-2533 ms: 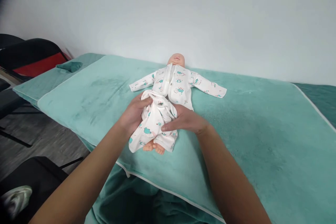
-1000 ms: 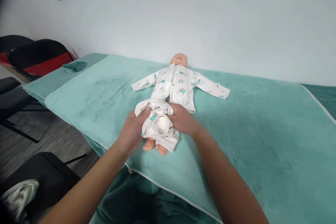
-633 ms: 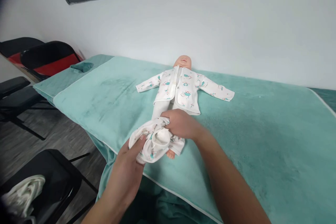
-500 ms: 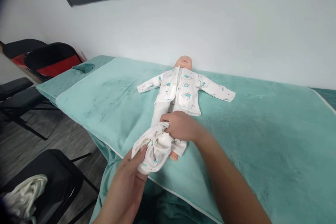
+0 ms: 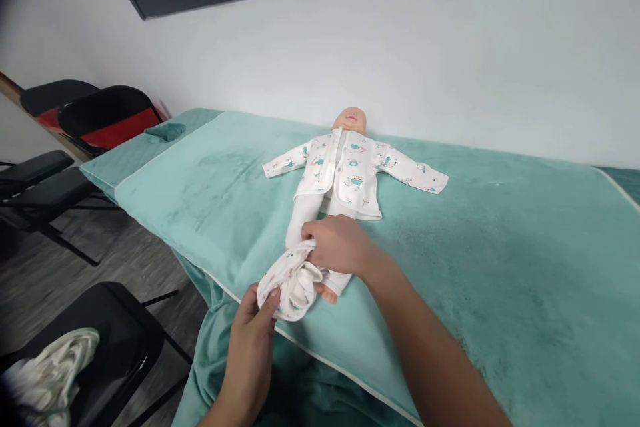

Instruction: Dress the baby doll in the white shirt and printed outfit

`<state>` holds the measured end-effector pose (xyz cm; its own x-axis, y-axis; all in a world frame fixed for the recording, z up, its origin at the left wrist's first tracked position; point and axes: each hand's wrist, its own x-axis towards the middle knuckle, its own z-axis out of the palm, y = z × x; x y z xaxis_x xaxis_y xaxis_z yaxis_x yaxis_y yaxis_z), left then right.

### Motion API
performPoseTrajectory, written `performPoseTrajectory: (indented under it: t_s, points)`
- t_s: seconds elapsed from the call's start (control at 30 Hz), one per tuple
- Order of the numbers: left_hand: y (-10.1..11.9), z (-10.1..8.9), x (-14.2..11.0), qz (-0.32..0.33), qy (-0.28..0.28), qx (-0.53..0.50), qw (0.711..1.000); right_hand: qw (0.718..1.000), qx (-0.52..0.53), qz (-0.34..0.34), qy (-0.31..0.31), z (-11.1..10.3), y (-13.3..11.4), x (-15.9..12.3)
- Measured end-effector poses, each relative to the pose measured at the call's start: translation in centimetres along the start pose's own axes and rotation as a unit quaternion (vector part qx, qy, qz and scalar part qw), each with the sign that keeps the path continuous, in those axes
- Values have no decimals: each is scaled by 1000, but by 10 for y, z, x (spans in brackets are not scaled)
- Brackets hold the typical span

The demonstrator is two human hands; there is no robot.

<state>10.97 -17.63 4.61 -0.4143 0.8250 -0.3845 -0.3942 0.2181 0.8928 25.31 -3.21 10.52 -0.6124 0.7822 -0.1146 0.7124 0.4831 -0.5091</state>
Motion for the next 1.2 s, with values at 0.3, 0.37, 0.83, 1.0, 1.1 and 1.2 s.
performPoseTrajectory:
  t_s: [0.3, 0.37, 0.83, 1.0, 1.1, 1.2]
  points:
    - [16, -3, 13, -47, -83, -69, 993, 999, -30, -12, 23, 4, 1, 2]
    - [17, -4, 16, -51, -116, -88, 988, 999, -18, -19, 19, 2, 1, 1]
    - [18, 22, 76, 177, -73, 59, 980, 975, 207, -74, 37, 4, 16, 1]
    - [23, 33, 122, 269, -51, 104, 956, 972, 230, -53, 16, 3, 15, 1]
    - [31, 42, 144, 279, -80, 123, 949, 979, 200, -24, 15, 3, 15, 2]
    - [38, 52, 161, 271, -124, 114, 948, 980, 191, -4, 49, 5, 14, 5]
